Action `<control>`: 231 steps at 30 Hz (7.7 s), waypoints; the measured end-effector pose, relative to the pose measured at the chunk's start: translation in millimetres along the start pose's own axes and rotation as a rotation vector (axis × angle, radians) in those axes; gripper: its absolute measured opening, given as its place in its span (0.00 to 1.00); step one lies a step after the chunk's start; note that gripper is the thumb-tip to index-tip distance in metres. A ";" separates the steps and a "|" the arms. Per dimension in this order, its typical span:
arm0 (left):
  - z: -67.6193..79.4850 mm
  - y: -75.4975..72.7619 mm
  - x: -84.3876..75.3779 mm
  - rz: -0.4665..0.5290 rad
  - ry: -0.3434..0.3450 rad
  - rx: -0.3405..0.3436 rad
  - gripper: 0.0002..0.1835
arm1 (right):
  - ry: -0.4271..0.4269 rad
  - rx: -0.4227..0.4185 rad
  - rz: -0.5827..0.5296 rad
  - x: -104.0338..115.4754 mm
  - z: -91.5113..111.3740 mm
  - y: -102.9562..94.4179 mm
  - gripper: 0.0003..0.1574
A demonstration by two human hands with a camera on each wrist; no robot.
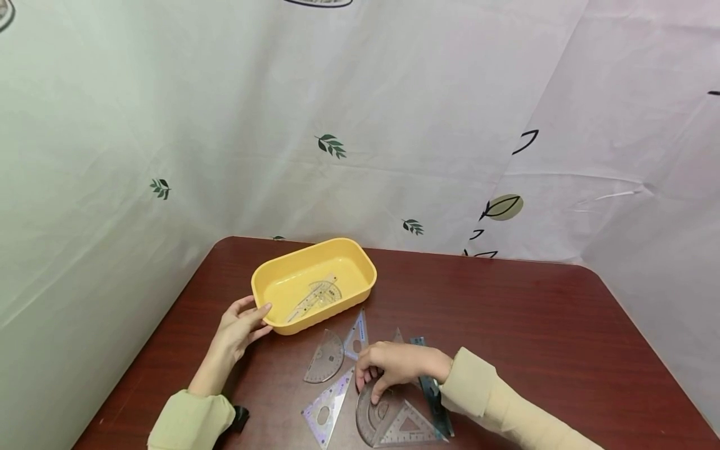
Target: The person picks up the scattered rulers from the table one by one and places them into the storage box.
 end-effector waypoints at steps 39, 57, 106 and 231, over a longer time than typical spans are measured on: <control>-0.4 -0.9 -0.2 0.000 0.007 0.003 0.43 | 0.167 -0.174 -0.466 -6.8 -14.8 -35.9 0.05; -0.7 -1.7 -2.2 0.001 0.013 0.008 0.42 | 0.092 -0.357 -0.497 -16.9 -37.5 -72.5 0.09; -2.1 -0.7 0.8 -0.001 0.008 -0.003 0.42 | 0.588 -0.792 -0.714 -81.1 -94.3 -85.8 0.18; -2.4 1.2 0.5 0.001 0.026 -0.016 0.41 | 0.770 -0.707 -0.148 -60.9 -17.4 -34.8 0.26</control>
Point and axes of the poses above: each hand's wrist, its own z-axis away from the middle knuckle, its own y-axis out of the palm, x = y × z, the point moved 1 cm from there along -z, towards the middle knuckle, and after that the axes turned 12 degrees about -y, right-handed, at the moved point
